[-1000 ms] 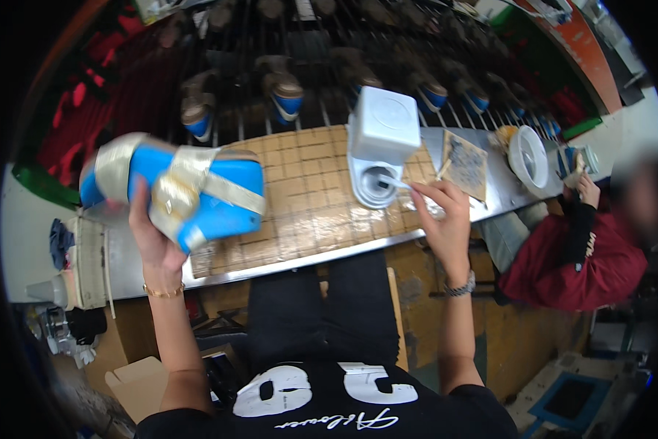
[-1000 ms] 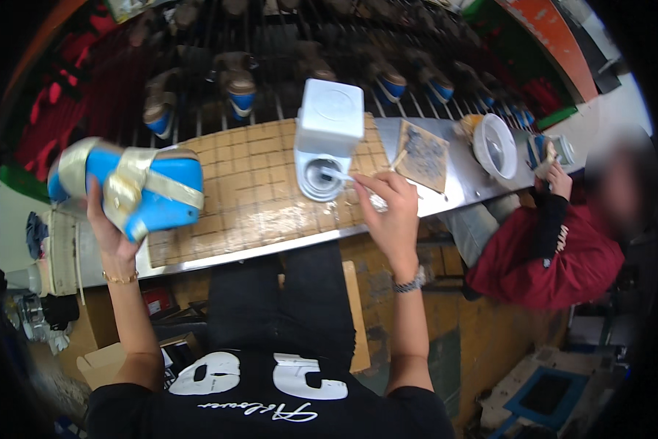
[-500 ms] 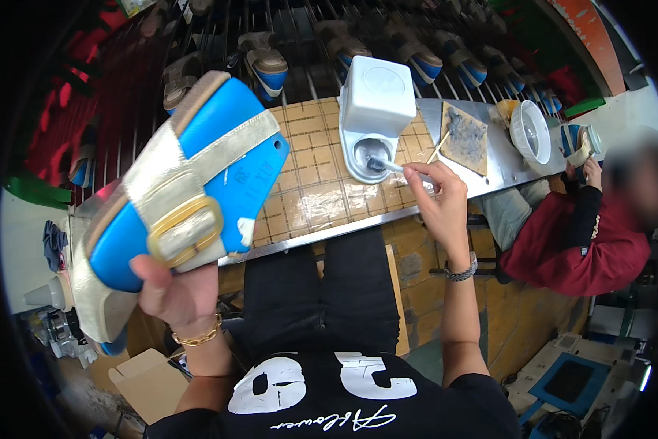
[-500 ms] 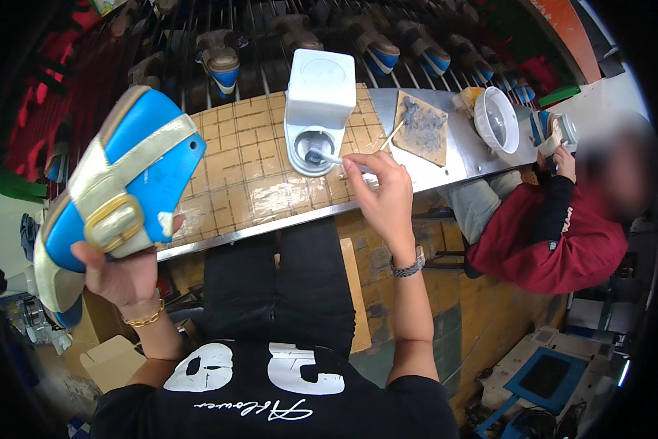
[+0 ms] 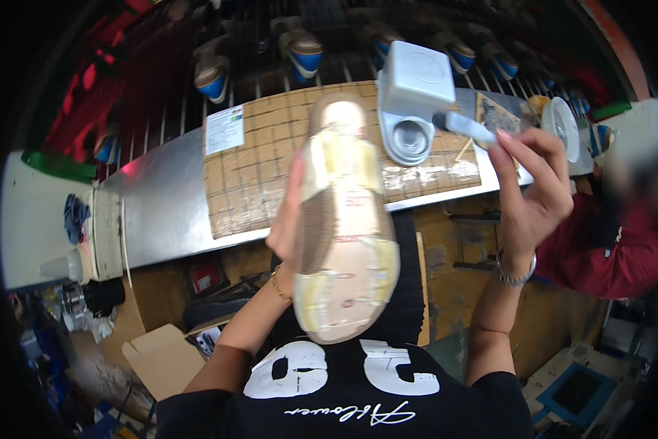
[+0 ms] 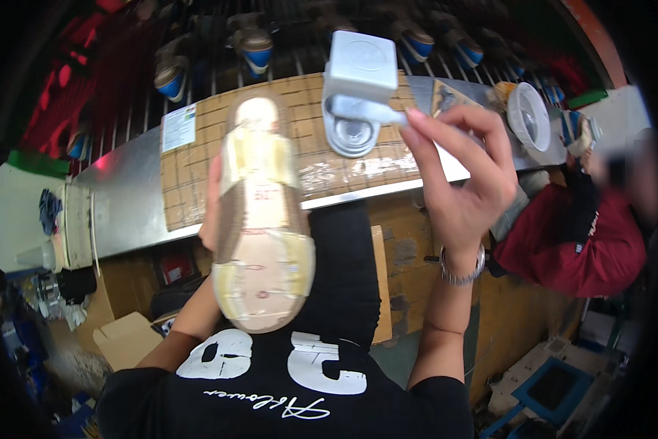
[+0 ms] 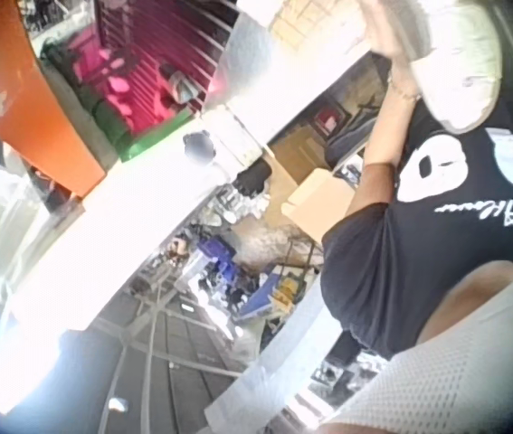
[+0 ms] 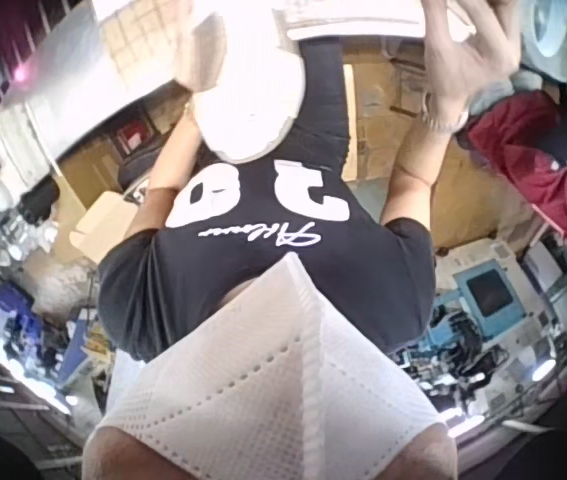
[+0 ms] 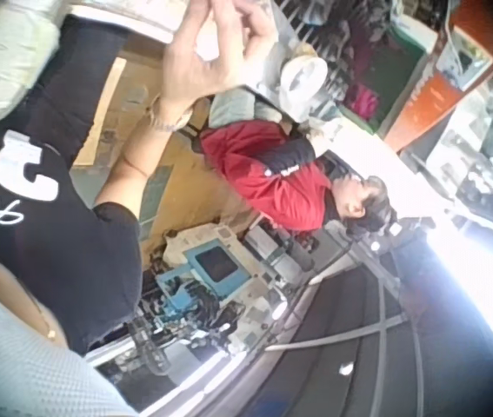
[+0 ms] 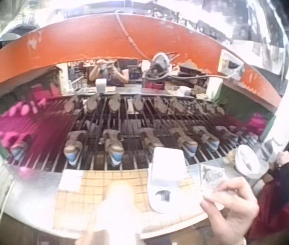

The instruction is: The person holds a shoe with a taped sole and repeatedly dips a brush into a container of white paint, then applies the paint to the sole. The shoe is rotated to cover different areas of the sole with paint.

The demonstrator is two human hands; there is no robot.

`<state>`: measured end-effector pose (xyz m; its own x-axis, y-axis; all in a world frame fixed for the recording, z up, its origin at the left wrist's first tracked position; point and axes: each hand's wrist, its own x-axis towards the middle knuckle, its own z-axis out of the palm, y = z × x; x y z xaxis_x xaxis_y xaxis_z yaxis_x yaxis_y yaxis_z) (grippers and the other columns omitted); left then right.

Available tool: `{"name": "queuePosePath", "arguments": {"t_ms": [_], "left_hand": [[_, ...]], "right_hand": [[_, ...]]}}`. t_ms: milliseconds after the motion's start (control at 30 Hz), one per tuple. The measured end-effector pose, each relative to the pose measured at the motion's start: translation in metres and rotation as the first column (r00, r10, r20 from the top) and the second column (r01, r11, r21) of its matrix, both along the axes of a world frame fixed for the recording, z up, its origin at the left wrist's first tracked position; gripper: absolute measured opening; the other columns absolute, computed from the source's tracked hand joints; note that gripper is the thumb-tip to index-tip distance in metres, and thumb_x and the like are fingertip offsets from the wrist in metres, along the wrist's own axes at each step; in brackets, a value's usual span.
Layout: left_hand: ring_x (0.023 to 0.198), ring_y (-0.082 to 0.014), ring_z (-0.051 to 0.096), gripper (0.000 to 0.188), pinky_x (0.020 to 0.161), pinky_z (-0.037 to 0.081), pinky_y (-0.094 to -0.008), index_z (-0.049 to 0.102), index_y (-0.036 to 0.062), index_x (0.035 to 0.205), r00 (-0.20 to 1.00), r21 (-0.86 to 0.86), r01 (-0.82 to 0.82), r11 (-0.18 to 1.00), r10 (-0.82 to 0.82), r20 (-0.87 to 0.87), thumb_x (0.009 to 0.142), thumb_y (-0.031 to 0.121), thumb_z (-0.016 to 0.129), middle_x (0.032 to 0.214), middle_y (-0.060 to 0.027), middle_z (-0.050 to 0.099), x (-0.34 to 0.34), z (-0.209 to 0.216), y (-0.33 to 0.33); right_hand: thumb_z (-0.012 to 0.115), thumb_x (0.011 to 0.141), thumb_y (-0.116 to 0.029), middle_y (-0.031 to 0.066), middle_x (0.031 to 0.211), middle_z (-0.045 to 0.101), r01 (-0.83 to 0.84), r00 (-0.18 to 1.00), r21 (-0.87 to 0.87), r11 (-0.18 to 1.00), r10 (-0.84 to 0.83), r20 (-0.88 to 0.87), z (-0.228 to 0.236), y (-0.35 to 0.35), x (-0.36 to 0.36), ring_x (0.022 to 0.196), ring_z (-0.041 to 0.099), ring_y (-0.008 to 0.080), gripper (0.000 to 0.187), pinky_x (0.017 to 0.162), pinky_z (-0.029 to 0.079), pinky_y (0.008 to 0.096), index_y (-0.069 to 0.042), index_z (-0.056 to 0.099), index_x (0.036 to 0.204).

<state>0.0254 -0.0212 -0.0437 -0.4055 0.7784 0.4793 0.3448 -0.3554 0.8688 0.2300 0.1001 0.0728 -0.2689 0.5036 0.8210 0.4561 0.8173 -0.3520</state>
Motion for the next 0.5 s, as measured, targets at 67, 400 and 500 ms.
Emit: {"name": "queuePosePath", "arguments": {"t_ms": [67,400,500], "left_hand": [[0.133,-0.0287,0.047,0.098,0.106,0.046,-0.0387,0.024,0.0020,0.153,0.994,0.043,0.026,0.999,-0.021,-0.107,0.074,0.003,0.083,0.147,-0.0221,0.041,-0.002,0.001,0.003],[0.133,-0.0351,0.049,0.080,0.106,0.047,-0.0392,0.031,-0.0040,0.147,0.877,0.039,0.117,0.992,-0.085,-0.473,0.081,0.003,0.076,0.151,-0.0285,0.035,-0.020,0.007,-0.014],[0.129,-0.0387,0.053,0.067,0.101,0.050,-0.0394,0.038,-0.0035,0.143,0.869,0.063,0.069,0.996,-0.029,-0.494,0.084,-0.001,0.069,0.149,-0.0313,0.039,-0.016,0.028,-0.017]], "right_hand": [[0.081,0.071,0.002,0.0050,0.085,0.063,-0.103,0.995,-0.150,0.983,0.100,-0.025,0.006,-0.024,-0.011,0.076,0.059,0.0138,0.027,0.067,0.046,0.0244,-0.007,0.080,0.097],[0.080,0.071,0.002,0.0042,0.081,0.059,-0.152,0.988,-0.101,0.983,0.153,0.000,0.015,-0.027,-0.030,0.074,0.054,0.0127,0.025,0.066,0.040,0.0236,-0.005,0.079,0.095],[0.078,0.072,0.008,0.0070,0.089,0.060,-0.161,0.986,-0.036,0.986,0.162,0.028,0.021,-0.028,-0.030,0.081,0.055,0.0147,0.027,0.074,0.042,0.0249,-0.001,0.077,0.098]]}}
